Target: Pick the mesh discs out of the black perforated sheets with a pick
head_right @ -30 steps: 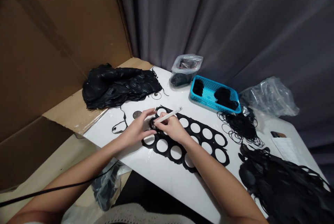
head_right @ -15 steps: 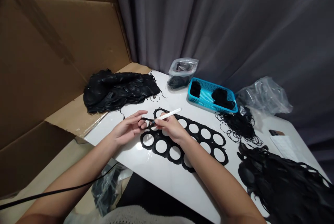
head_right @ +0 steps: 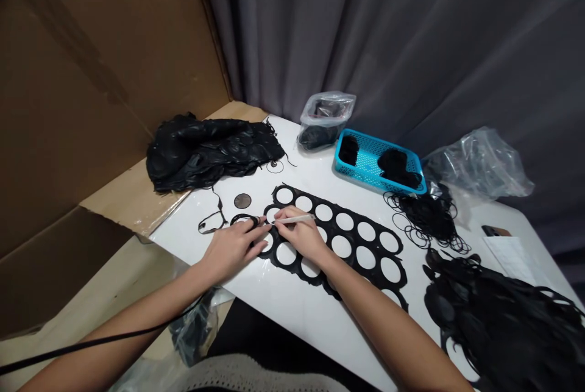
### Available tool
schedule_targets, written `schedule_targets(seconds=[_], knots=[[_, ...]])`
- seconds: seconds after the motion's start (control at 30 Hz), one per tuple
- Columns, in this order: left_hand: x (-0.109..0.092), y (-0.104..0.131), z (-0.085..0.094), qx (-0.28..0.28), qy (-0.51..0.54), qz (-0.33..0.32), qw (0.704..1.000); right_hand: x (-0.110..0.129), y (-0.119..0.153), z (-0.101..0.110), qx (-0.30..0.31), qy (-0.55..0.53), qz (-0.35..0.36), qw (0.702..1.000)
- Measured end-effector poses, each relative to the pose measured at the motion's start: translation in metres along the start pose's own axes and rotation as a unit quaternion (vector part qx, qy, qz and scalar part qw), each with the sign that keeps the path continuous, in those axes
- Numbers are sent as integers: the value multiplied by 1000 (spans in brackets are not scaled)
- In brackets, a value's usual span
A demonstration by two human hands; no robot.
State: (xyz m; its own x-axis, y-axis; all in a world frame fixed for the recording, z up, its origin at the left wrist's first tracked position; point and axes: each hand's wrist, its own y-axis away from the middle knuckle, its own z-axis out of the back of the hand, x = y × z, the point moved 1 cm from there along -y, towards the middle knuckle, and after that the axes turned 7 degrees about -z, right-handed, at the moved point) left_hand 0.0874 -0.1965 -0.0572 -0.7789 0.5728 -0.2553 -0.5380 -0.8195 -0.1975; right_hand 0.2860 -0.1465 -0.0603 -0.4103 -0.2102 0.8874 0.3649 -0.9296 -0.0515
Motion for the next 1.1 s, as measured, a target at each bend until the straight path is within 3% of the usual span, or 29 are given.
schedule_targets(seconds=[0.13,0.37,0.5,0.6,0.73,0.87,0.97,1.03,1.1], knots=[[-4,-1,-4,18,-92,-35,995,-2,1,-1,5,3,7,1000],[-5,0,-6,6,-125,-56,991,-5,-1,0,7,-1,5,1000],[-5,2,-10,-5,-149,-69,986,-4,2,-1,10,35,44,998],[-6,3,-13,-7,-166,-82,983,0,8,-7,23,134,120,983],[-7,3,-17,5,-183,-101,978,-1,-3,-6,29,327,194,925],[-7,2,-16,23,-191,-102,976,-13,-42,34,-110,386,84,912],[-6,1,-10,22,-178,-93,979,-21,-55,67,-189,297,-2,936],[-6,0,-5,14,-155,-74,985,-21,-45,74,-171,200,-24,964],[-9,-2,-2,2,-130,-60,990,-18,-25,69,-114,123,-33,985]])
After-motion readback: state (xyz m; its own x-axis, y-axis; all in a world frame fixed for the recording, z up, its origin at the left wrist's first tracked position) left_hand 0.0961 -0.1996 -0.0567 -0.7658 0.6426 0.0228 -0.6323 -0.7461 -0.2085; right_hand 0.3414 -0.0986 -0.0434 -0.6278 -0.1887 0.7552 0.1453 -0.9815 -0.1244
